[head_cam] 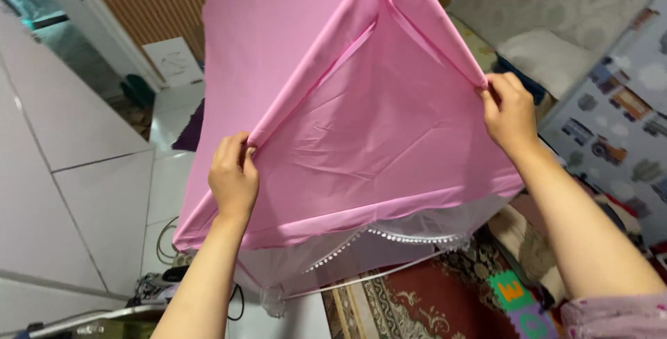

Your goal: The recorder is assembling or adjusting the fabric cover on a small pink child's tent.

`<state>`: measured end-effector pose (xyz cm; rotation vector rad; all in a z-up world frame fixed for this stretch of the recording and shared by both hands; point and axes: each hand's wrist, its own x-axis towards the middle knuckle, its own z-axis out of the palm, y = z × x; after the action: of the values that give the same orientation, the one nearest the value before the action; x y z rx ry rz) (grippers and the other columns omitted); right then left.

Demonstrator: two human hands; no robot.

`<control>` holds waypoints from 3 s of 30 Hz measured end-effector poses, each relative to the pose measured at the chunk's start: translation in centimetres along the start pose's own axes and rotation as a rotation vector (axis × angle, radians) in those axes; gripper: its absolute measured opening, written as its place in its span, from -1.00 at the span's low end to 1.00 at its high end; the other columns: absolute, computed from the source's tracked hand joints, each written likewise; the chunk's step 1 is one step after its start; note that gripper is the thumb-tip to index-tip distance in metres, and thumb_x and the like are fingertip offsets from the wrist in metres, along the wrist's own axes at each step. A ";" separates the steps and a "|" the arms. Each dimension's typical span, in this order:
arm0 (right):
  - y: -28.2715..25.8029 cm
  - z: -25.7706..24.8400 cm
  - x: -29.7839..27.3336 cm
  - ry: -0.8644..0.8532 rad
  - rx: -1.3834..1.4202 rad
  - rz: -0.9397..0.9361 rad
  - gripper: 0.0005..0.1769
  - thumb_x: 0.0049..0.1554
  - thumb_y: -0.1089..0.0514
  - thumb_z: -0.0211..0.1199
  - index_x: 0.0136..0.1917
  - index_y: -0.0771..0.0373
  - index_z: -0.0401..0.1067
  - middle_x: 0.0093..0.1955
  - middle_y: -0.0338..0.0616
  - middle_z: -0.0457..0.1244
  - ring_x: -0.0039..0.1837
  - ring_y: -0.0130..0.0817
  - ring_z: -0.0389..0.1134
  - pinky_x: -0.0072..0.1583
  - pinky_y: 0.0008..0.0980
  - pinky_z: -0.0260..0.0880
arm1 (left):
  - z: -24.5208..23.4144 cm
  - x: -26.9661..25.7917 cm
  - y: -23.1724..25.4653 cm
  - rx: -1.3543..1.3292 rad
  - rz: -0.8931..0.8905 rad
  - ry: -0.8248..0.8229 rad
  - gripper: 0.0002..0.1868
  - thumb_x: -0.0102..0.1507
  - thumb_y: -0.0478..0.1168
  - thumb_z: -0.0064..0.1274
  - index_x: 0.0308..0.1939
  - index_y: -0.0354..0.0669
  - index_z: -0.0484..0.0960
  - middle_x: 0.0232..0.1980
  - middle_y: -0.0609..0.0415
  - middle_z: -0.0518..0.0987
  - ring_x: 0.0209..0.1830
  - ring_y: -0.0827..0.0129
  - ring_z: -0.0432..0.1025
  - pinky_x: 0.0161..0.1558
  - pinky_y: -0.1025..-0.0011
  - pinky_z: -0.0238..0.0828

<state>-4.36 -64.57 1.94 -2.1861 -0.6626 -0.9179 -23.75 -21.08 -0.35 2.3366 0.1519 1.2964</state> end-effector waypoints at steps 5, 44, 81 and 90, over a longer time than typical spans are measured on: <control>1.0 0.1 0.2 -0.025 -0.001 -0.084 -0.87 0.28 0.33 0.25 0.12 0.33 0.47 -0.02 0.08 0.29 -0.05 0.02 0.35 -0.01 -0.15 0.34 | 0.9 -0.5 -0.1 0.037 -0.045 0.066 -0.71 0.21 -0.49 0.10 0.01 -0.24 0.61 -0.11 -0.08 0.59 -0.11 0.00 0.52 -0.09 0.15 0.41; 2.8 -11.4 -3.9 -0.084 0.118 -0.177 -0.87 0.36 0.37 0.29 0.18 0.35 0.53 -0.05 0.02 0.30 -0.10 -0.17 0.36 -0.05 -0.30 0.33 | -5.0 -8.0 12.7 0.053 -0.094 0.129 -0.64 0.19 -0.63 -0.01 -0.01 -0.29 0.65 -0.13 -0.08 0.61 -0.20 0.18 0.56 -0.15 0.33 0.47; -4.8 -20.3 -14.4 -0.056 0.129 0.032 -0.76 0.24 0.40 0.23 0.18 0.31 0.52 -0.03 -0.08 0.31 -0.07 -0.30 0.36 -0.04 -0.38 0.37 | -12.6 -18.0 18.1 0.022 -0.233 0.102 -0.66 0.23 -0.58 0.05 0.03 -0.26 0.67 -0.08 -0.03 0.63 -0.17 0.25 0.53 -0.26 0.37 0.43; -5.8 -22.9 -16.8 -0.059 0.130 0.080 -0.70 0.20 0.42 0.18 0.18 0.31 0.52 -0.03 -0.06 0.33 -0.08 -0.34 0.39 -0.06 -0.40 0.38 | -14.6 -20.6 19.7 0.049 -0.178 0.119 -0.64 0.20 -0.59 0.03 0.05 -0.31 0.64 -0.06 -0.06 0.61 -0.09 0.17 0.53 -0.08 0.31 0.45</control>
<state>-28.28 -80.86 3.53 -2.1147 -0.6396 -0.7505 -49.53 -40.03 -1.04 2.2289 0.4242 1.3557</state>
